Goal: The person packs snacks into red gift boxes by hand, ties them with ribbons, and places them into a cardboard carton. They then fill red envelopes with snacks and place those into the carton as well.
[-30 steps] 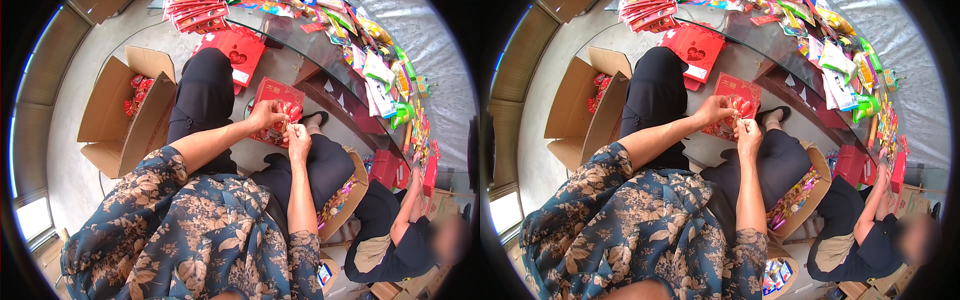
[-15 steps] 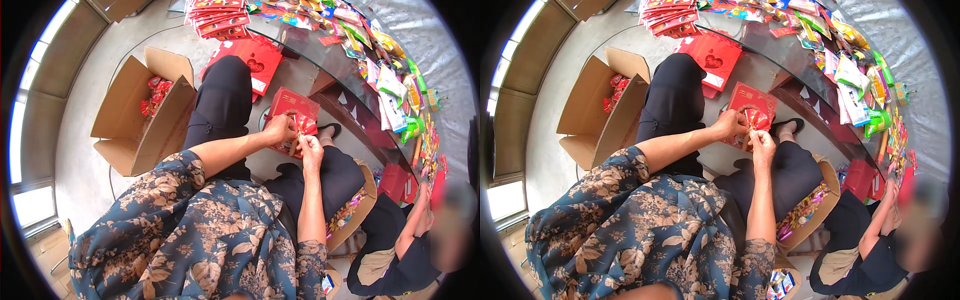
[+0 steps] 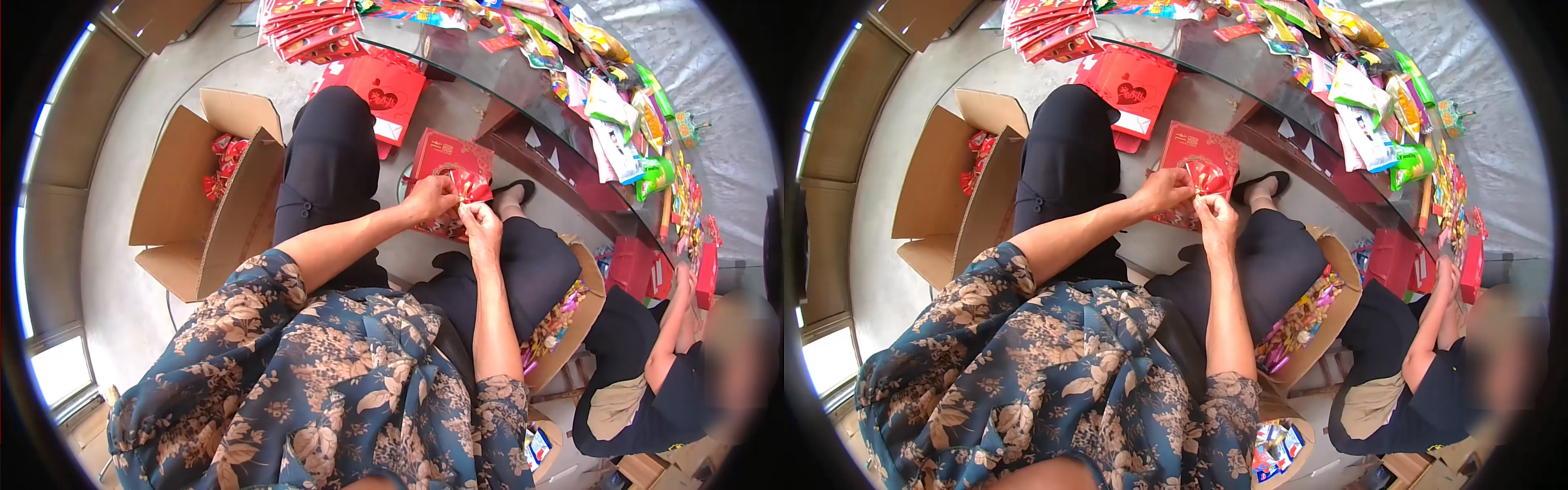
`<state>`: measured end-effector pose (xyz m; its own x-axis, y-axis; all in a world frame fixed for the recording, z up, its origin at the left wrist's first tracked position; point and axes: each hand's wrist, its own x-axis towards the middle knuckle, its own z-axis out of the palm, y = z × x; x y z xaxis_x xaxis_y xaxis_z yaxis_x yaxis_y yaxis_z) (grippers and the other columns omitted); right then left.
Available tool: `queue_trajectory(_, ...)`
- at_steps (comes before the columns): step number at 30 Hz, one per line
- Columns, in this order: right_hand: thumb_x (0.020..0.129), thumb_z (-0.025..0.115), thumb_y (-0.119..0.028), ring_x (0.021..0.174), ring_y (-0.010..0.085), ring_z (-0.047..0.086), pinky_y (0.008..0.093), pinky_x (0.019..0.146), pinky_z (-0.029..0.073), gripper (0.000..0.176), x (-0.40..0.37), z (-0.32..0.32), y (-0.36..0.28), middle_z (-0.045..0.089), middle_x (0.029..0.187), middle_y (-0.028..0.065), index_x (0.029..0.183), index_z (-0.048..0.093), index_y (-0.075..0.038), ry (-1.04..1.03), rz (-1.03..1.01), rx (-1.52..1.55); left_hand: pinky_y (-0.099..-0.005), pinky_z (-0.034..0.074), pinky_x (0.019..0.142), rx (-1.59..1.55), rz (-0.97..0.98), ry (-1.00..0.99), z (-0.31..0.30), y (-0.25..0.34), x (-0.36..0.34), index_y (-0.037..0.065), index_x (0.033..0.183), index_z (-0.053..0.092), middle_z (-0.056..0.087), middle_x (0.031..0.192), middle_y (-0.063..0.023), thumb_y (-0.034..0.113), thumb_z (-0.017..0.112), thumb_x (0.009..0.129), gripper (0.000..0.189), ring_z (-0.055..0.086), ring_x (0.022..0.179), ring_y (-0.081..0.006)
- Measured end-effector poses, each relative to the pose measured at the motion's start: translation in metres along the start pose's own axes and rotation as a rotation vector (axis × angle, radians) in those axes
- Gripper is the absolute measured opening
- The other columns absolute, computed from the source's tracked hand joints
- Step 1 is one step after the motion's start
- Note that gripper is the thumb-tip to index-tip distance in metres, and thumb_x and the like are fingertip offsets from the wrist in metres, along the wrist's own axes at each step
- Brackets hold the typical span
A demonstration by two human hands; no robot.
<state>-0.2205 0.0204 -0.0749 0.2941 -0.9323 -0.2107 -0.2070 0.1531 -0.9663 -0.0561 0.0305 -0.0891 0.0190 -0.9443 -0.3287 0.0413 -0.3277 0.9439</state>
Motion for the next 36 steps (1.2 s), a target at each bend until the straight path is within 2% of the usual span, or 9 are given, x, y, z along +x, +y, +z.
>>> queue_trajectory(3, 0.089, 0.067, -0.015, 0.069, 0.0074, 0.057, 0.0251, 0.065, 0.046, 0.015, 0.004, 0.003, 0.01, 0.065, 0.077, 0.0011, 0.089, 0.066, -0.001, 0.003, -0.011, -0.015, -0.0382, 0.053, 0.063, 0.433, 0.189, 0.068, -0.002, 0.017, -0.011, -0.005, 0.087, 0.057, 0.067, 0.081, -0.0199, 0.034, 0.065, 0.088, 0.04, 0.069, 0.078, -0.0269)
queue_trajectory(6, 0.088, 0.066, -0.015, 0.07, 0.0088, 0.058, 0.0274, 0.066, 0.048, 0.014, 0.0, 0.005, 0.006, 0.066, 0.075, 0.0041, 0.089, 0.066, -0.001, 0.012, -0.042, -0.138, -0.0431, 0.049, 0.069, 0.5, 0.195, 0.191, 0.004, 0.018, -0.009, -0.007, 0.088, 0.058, 0.065, 0.079, -0.0249, 0.045, 0.066, 0.084, 0.053, 0.066, 0.077, -0.0332)
queue_trajectory(10, 0.085, 0.066, -0.015, 0.067, 0.0099, 0.058, 0.0291, 0.064, 0.047, 0.013, -0.001, 0.005, 0.004, 0.066, 0.073, 0.0064, 0.088, 0.066, -0.002, 0.029, -0.007, -0.196, -0.05, 0.05, 0.067, 0.498, 0.298, 0.206, 0.006, 0.03, -0.017, -0.003, 0.093, 0.05, 0.064, 0.076, -0.0259, 0.03, 0.067, 0.084, 0.039, 0.064, 0.079, -0.0446)
queue_trajectory(12, 0.089, 0.063, -0.011, 0.061, 0.0033, 0.051, 0.0206, 0.054, 0.041, 0.008, 0.001, 0.004, 0.005, 0.061, 0.072, -0.0026, 0.089, 0.064, -0.003, 0.041, -0.038, -0.246, -0.0476, 0.048, 0.063, 0.539, 0.368, 0.189, 0.009, 0.027, -0.017, 0.0, 0.097, 0.045, 0.063, 0.076, -0.0238, 0.022, 0.066, 0.086, 0.032, 0.064, 0.076, -0.0423)
queue_trajectory(18, 0.089, 0.064, -0.01, 0.067, 0.0037, 0.054, 0.0205, 0.059, 0.044, 0.009, 0.0, 0.007, 0.002, 0.064, 0.076, -0.0005, 0.09, 0.064, -0.001, 0.058, -0.054, -0.133, -0.0494, 0.048, 0.06, 0.705, 0.472, 0.175, 0.007, 0.034, -0.024, 0.005, 0.116, 0.044, 0.063, 0.073, -0.0248, 0.016, 0.062, 0.087, 0.036, 0.063, 0.071, -0.0431)
queue_trajectory(22, 0.089, 0.064, -0.01, 0.066, 0.0038, 0.054, 0.0212, 0.058, 0.044, 0.01, -0.002, 0.006, -0.004, 0.063, 0.076, -0.0007, 0.09, 0.064, 0.0, 0.067, -0.077, -0.217, -0.0519, 0.048, 0.059, 0.709, 0.458, 0.072, 0.005, 0.038, -0.024, 0.009, 0.113, 0.046, 0.062, 0.074, -0.0256, 0.015, 0.058, 0.088, 0.028, 0.062, 0.071, -0.0453)
queue_trajectory(25, 0.086, 0.067, -0.015, 0.071, 0.0129, 0.063, 0.0303, 0.067, 0.05, 0.014, 0.002, 0.005, 0.004, 0.068, 0.076, 0.0081, 0.089, 0.065, -0.001, 0.075, -0.012, -0.188, -0.0496, 0.048, 0.059, 0.695, 0.483, 0.098, 0.004, 0.029, -0.021, 0.006, 0.109, 0.048, 0.062, 0.074, -0.0247, 0.013, 0.058, 0.088, 0.025, 0.062, 0.073, -0.0441)
queue_trajectory(33, 0.086, 0.066, -0.016, 0.063, 0.0106, 0.06, 0.0277, 0.058, 0.047, 0.016, 0.001, 0.001, 0.0, 0.067, 0.074, 0.0065, 0.085, 0.063, 0.0, 0.142, 0.017, -0.163, -0.0443, 0.05, 0.056, 0.542, 0.475, 0.189, 0.006, 0.016, -0.013, 0.002, 0.098, 0.047, 0.063, 0.076, -0.0231, 0.006, 0.055, 0.089, 0.013, 0.065, 0.073, -0.0411)
queue_trajectory(36, 0.087, 0.064, -0.016, 0.06, 0.0104, 0.061, 0.0269, 0.055, 0.046, 0.016, 0.0, 0.0, -0.004, 0.068, 0.074, 0.0072, 0.084, 0.061, -0.001, 0.144, 0.039, -0.135, -0.043, 0.052, 0.051, 0.301, 0.238, 0.145, 0.003, 0.017, -0.009, 0.0, 0.098, 0.044, 0.064, 0.074, -0.0223, 0.004, 0.052, 0.091, 0.011, 0.068, 0.067, -0.035)
